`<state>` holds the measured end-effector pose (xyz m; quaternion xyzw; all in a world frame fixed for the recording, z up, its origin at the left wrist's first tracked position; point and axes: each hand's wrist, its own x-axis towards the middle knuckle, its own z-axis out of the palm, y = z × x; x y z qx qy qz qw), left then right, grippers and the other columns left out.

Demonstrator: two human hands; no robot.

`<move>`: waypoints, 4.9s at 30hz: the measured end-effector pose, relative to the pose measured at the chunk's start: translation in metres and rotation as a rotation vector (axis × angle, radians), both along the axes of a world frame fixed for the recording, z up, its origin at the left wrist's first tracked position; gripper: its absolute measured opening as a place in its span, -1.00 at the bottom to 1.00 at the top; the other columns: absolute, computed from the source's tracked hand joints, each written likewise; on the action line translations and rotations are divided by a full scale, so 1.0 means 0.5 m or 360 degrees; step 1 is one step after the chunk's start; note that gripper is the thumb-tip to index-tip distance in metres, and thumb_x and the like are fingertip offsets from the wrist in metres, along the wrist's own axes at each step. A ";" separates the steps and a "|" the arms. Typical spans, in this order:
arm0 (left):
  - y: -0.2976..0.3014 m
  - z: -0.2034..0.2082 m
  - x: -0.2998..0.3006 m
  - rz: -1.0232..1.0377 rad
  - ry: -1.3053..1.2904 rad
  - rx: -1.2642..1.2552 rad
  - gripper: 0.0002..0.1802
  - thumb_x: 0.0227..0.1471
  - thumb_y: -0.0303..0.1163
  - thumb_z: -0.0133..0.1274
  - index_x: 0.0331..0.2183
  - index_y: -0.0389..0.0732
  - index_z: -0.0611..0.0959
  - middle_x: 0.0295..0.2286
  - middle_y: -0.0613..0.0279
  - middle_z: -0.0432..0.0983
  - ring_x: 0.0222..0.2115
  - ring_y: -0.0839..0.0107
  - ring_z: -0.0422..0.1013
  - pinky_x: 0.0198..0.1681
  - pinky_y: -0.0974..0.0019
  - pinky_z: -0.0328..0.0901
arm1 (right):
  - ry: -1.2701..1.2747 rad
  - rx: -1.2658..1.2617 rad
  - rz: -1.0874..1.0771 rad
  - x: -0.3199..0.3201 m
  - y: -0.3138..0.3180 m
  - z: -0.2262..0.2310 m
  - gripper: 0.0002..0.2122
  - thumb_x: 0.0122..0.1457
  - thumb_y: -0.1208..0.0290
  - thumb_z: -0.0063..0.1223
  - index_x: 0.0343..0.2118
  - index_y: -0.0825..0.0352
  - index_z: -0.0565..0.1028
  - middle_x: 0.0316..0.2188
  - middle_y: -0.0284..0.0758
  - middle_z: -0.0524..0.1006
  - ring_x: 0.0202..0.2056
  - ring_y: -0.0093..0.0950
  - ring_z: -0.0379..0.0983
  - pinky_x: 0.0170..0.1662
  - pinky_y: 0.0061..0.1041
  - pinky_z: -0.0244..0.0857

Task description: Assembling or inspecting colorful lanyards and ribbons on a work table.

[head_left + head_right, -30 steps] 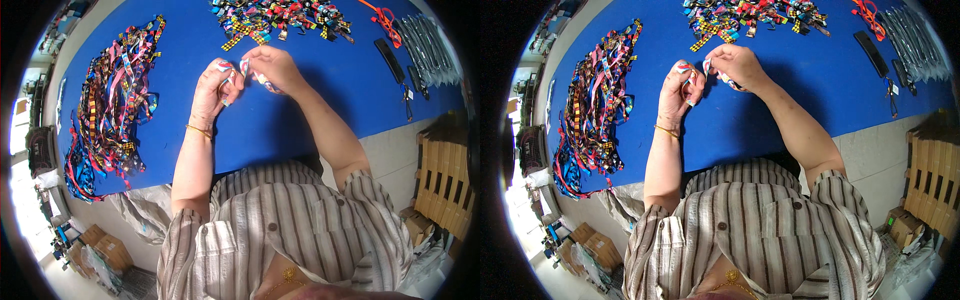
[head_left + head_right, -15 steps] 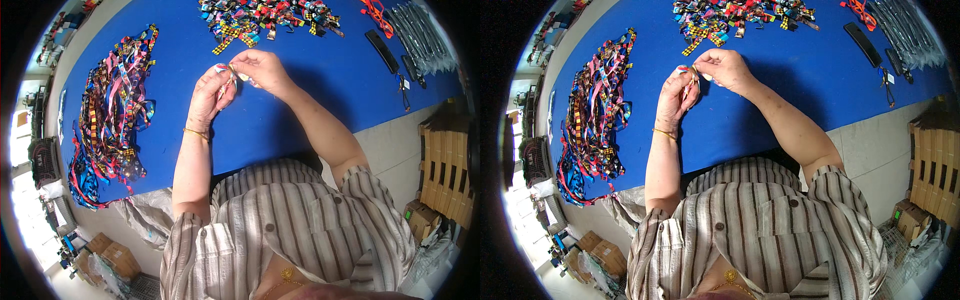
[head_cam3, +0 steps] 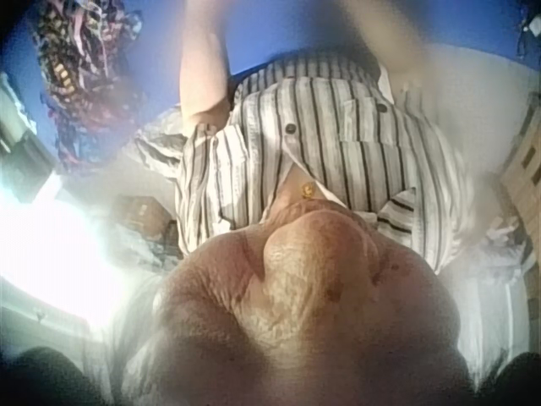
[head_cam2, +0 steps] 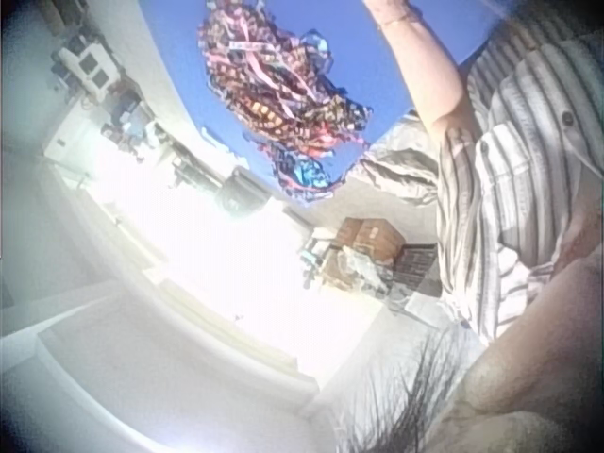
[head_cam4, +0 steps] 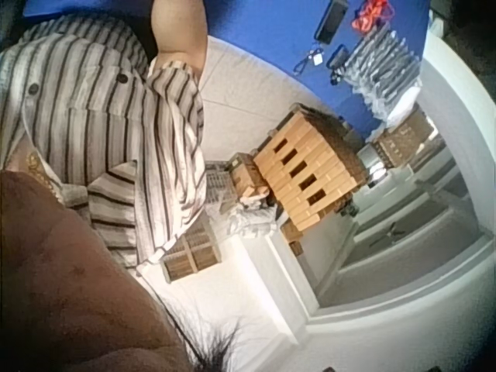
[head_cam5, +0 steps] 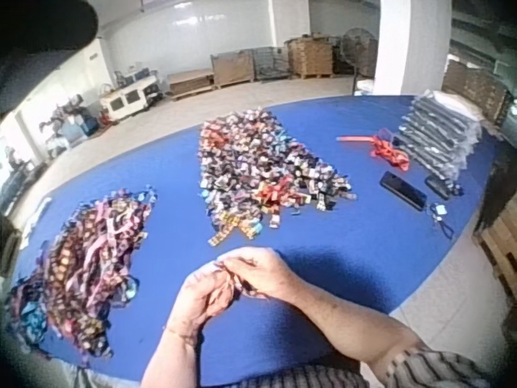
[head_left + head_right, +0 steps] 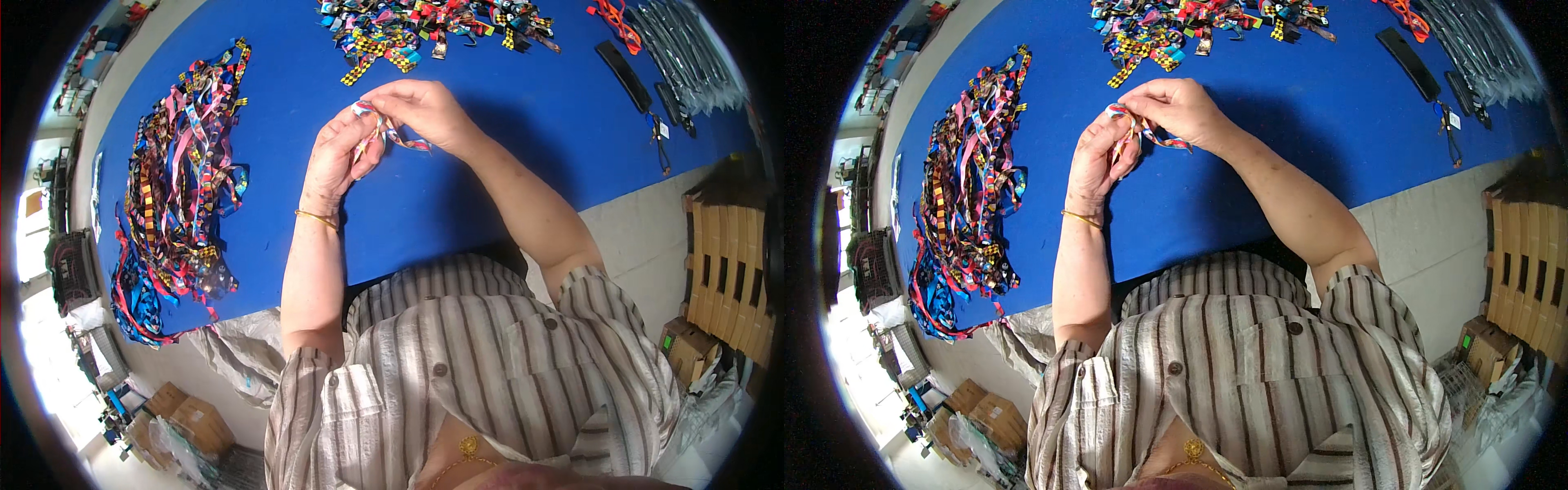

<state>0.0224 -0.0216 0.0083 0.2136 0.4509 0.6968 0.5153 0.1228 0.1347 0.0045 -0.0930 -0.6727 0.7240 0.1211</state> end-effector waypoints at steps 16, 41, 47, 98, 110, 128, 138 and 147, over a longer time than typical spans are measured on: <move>-0.005 -0.011 0.000 0.0311 0.0202 0.0034 -0.82 0.19 -0.39 0.05 -0.22 -0.28 0.61 -0.46 0.26 0.55 -0.67 0.66 0.28 -0.64 0.59 0.13 | -0.0203 -0.0196 -0.0057 0.006 0.003 0.010 -0.81 0.29 0.38 0.03 -0.18 0.37 0.59 -0.46 -0.46 0.53 -0.48 -0.77 0.39 -0.45 -0.77 0.27; 0.000 -0.015 0.000 0.0485 0.0276 -0.0012 -0.81 0.19 -0.39 0.06 -0.22 -0.31 0.62 -0.45 0.27 0.58 -0.54 0.61 0.43 -0.51 0.56 0.29 | 0.0089 -0.0019 0.0031 -0.007 -0.005 -0.023 -0.86 0.20 0.46 0.15 -0.27 0.40 0.47 -0.46 -0.41 0.53 -0.44 -0.70 0.43 -0.42 -0.69 0.30; 0.000 -0.024 -0.014 0.0403 0.0167 0.0083 -0.81 0.21 -0.40 0.03 -0.23 -0.30 0.62 -0.42 0.27 0.59 -0.50 0.58 0.47 -0.45 0.53 0.35 | 0.0051 0.0033 0.0031 -0.009 0.004 -0.036 -0.88 0.21 0.45 0.14 -0.31 0.39 0.47 -0.52 -0.44 0.51 -0.53 -0.73 0.37 -0.49 -0.70 0.24; 0.000 -0.030 -0.024 0.0451 -0.0247 0.0295 -0.79 0.22 -0.27 0.04 -0.33 -0.22 0.49 -0.62 0.18 0.50 -0.62 0.41 0.45 -0.64 0.43 0.36 | -0.0028 -0.0291 -0.0023 -0.008 -0.002 -0.013 -0.86 0.26 0.37 0.04 -0.27 0.35 0.49 -0.40 -0.43 0.52 -0.36 -0.66 0.42 -0.26 -0.61 0.31; 0.003 -0.027 -0.016 0.0576 -0.0023 0.0133 -0.86 0.24 -0.36 0.00 -0.30 -0.20 0.42 -0.62 0.23 0.44 -0.67 0.46 0.39 -0.62 0.46 0.31 | 0.0011 -0.0159 -0.0005 -0.012 -0.004 -0.033 -0.88 0.26 0.40 0.05 -0.25 0.34 0.50 -0.41 -0.48 0.52 -0.37 -0.71 0.40 -0.26 -0.67 0.29; 0.003 -0.010 0.002 0.0362 0.0233 0.0043 -0.80 0.20 -0.45 0.01 -0.15 -0.31 0.49 -0.49 0.22 0.55 -0.60 0.57 0.43 -0.59 0.57 0.30 | 0.0049 0.0076 0.0145 -0.009 0.007 -0.023 -0.89 0.26 0.43 0.04 -0.27 0.37 0.51 -0.46 -0.46 0.54 -0.43 -0.75 0.40 -0.38 -0.70 0.28; -0.003 -0.028 -0.016 0.0493 0.0216 0.0171 -0.88 0.19 -0.43 0.05 -0.23 -0.23 0.51 -0.48 0.25 0.57 -0.59 0.61 0.44 -0.56 0.55 0.34 | 0.0081 0.0062 0.0073 -0.006 0.009 -0.009 -0.79 0.32 0.31 -0.03 -0.27 0.38 0.50 -0.51 -0.47 0.51 -0.49 -0.73 0.38 -0.43 -0.70 0.28; 0.002 -0.008 0.015 0.0317 0.0406 0.0032 -0.86 0.17 -0.38 0.10 -0.24 -0.18 0.51 -0.50 0.32 0.57 -0.57 0.64 0.44 -0.53 0.61 0.26 | -0.0275 0.0068 0.0135 -0.007 0.009 0.004 -0.72 0.33 0.21 -0.08 -0.36 0.34 0.50 -0.56 -0.45 0.48 -0.59 -0.72 0.30 -0.51 -0.69 0.18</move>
